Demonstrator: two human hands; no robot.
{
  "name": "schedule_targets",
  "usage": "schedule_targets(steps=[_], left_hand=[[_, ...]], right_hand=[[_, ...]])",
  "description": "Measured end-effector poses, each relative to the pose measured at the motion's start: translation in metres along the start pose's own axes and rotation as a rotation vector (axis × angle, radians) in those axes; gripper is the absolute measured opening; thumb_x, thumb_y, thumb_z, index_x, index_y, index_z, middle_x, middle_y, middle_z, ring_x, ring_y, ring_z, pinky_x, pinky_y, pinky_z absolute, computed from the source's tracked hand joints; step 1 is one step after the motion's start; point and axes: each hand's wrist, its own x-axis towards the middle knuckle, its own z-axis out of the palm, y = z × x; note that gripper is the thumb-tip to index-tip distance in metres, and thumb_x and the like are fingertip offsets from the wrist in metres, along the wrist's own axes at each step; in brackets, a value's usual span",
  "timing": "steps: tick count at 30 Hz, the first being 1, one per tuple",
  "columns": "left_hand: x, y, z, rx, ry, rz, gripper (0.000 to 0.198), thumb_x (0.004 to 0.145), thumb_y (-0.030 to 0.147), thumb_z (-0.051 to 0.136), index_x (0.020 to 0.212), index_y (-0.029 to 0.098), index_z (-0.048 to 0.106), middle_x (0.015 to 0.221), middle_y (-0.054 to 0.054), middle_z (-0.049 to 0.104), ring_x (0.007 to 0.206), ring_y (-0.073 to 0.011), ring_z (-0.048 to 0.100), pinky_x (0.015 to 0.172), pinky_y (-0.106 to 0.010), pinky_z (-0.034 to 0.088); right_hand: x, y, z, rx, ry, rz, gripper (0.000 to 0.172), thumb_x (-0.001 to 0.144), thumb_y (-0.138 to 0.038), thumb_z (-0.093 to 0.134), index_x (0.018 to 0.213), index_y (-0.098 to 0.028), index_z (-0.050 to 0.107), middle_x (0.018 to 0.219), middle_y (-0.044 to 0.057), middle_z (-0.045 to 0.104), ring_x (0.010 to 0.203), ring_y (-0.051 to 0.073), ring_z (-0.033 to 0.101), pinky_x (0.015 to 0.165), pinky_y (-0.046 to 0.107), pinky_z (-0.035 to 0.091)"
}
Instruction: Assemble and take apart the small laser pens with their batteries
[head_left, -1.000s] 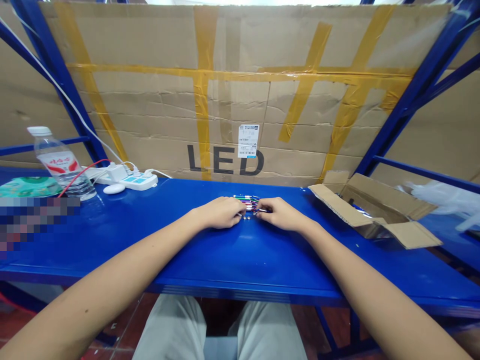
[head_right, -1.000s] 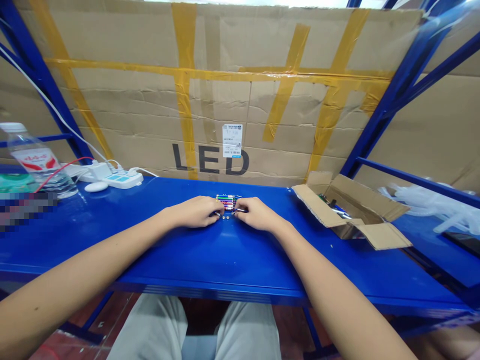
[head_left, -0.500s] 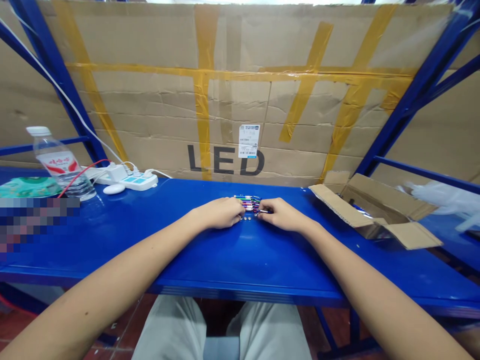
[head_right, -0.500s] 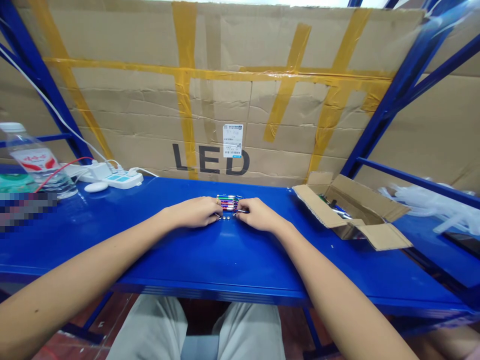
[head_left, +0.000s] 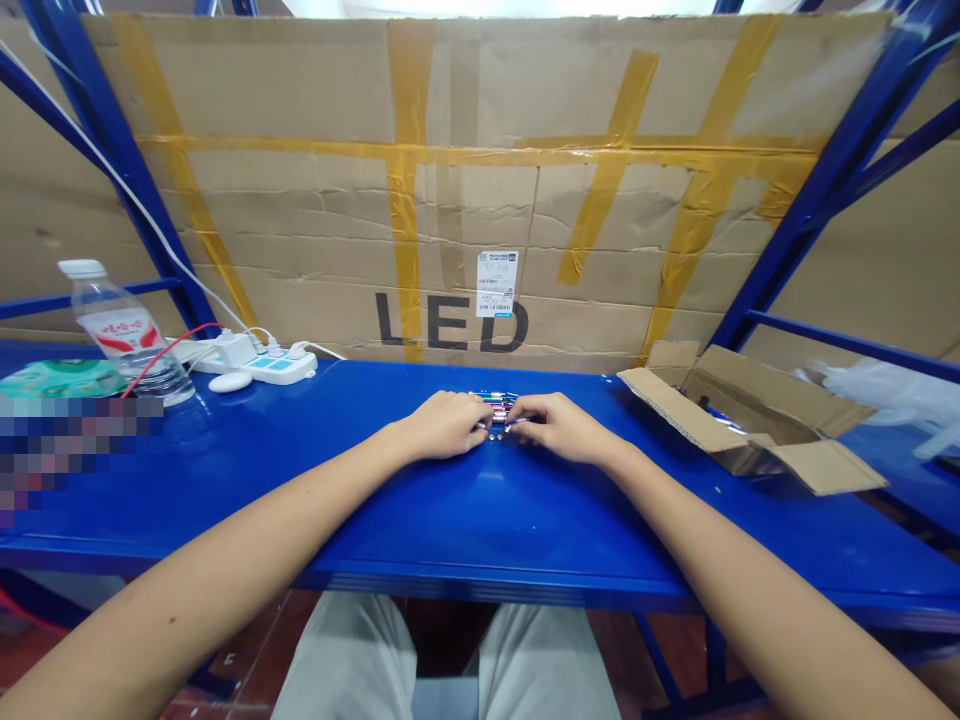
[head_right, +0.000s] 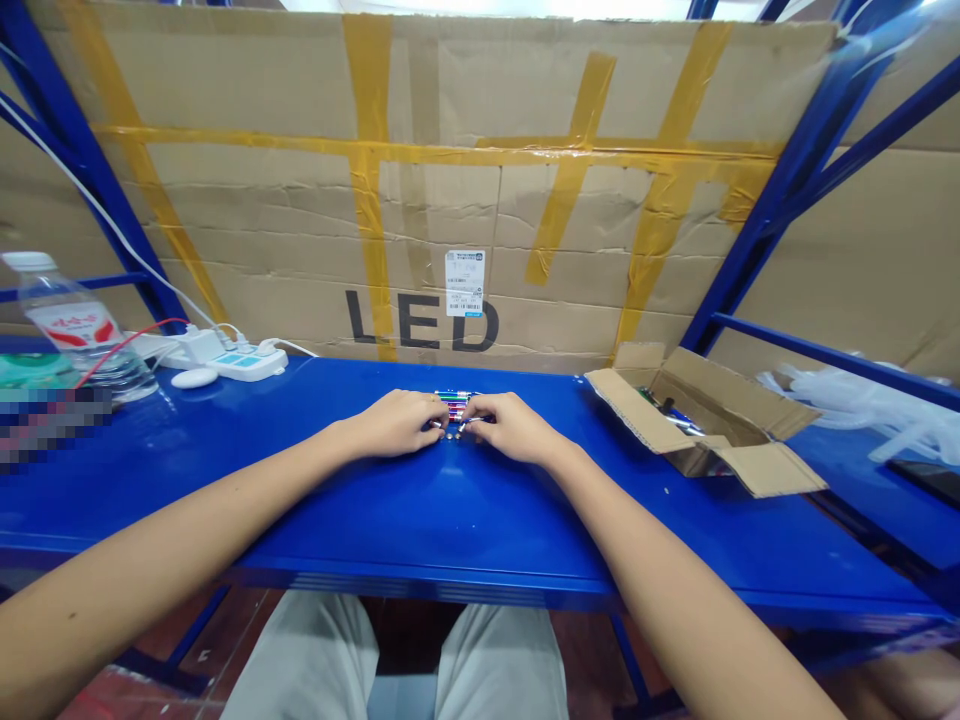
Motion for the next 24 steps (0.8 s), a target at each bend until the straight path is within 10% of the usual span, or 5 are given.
schedule_targets(steps=[24], left_hand=[[-0.0002,0.0000,-0.0011,-0.168,-0.037,0.102,0.022,0.087,0.019,0.053,0.096,0.027,0.072,0.101,0.001,0.074,0.093,-0.0187,0.067,0.078,-0.027,0.044]], right_hand=[[-0.0018,-0.0065,0.0003,0.024,-0.084,0.029,0.014,0.083,-0.021,0.055,0.089,-0.018,0.067,0.078,0.002,0.071,0.062,0.014,0.062,0.064,0.026,0.048]])
